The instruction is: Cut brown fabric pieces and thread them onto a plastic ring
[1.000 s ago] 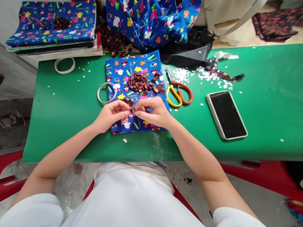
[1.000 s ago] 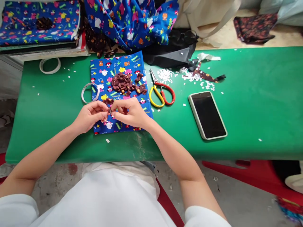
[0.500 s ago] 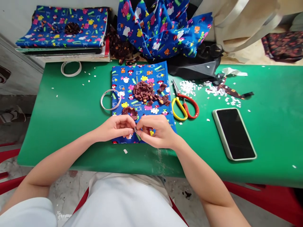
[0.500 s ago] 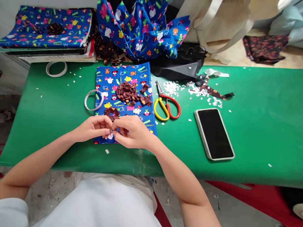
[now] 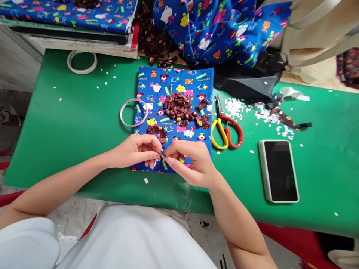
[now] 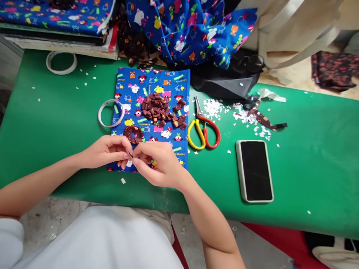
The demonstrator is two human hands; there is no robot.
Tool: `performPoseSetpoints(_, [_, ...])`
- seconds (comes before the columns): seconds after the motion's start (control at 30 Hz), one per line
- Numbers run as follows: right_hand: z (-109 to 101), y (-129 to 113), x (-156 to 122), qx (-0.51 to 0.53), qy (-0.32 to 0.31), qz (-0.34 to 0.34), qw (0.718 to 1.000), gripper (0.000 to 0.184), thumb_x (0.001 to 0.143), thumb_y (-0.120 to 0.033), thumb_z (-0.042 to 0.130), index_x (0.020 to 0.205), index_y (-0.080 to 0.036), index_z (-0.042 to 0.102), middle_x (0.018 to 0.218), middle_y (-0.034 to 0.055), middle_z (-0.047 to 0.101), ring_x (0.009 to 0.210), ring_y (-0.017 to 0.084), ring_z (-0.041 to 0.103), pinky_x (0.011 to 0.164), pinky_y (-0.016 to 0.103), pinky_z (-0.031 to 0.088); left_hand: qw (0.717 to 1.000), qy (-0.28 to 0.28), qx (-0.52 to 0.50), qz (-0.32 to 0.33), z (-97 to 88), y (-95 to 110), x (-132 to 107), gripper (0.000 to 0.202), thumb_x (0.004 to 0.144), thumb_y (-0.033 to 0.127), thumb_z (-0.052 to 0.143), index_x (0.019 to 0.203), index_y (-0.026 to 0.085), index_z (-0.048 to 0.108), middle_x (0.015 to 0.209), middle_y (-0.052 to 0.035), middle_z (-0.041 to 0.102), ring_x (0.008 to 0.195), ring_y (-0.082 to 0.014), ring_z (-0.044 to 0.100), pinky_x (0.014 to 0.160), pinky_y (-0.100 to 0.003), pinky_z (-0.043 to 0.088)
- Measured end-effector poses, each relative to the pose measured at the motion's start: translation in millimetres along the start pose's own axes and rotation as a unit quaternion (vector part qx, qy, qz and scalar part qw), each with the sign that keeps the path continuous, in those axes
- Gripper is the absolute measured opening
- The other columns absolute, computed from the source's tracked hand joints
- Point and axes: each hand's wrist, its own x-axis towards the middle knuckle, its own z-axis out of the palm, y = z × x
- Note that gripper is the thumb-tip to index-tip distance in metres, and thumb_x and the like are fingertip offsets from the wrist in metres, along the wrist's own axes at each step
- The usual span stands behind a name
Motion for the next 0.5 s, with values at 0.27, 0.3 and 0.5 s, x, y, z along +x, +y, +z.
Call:
performPoseSetpoints(0.27, [4.6,4.0,0.2,0.261,0.045,0.235,0.935,0.024,0.089,-0.041,0.056,0.086,-0.019,0.062,0.066,0.0005,0.061,0.054,0.009,0.051,0.045,0.021,0.039,0.982,0.114,0.101,0.114,2.0,-0.7,0.0,0.012,0.08,0.025,0.072,0.074,0.016,0.067,0.075,0.0,0.06,0.059,-0.0049,0.057,0.049,-0.013,0.046])
performPoseSetpoints(0.3, [6.3,4.7,1.2,0.315,0.027,0.261,0.912,0.024,0.087,-0.043,0.06,0.087,-0.018,0.062,0.067,0.0005,0.062,0.052,0.008,0.051,0.044,0.02,0.039,0.975,0.127,0.12,0.139,2.0,-1.0,-0.5,0.01,0.081,0.024,0.071,0.074,0.017,0.069,0.076,-0.0005,0.06,0.062,-0.0053,0.057,0.05,-0.013,0.046])
performPoseSetpoints(0.5, [12.8,5.5,9.2,0.515,-0.027,0.358,0.778,0.027,0.072,-0.031,0.08,0.084,-0.017,0.06,0.064,-0.003,0.059,0.05,0.005,0.05,0.037,0.013,0.032,0.946,0.141,0.182,0.229,0.3,-3.8,-2.0,0.006,0.084,0.017,0.068,0.082,0.02,0.073,0.079,-0.0006,0.059,0.069,-0.0064,0.059,0.06,-0.015,0.05])
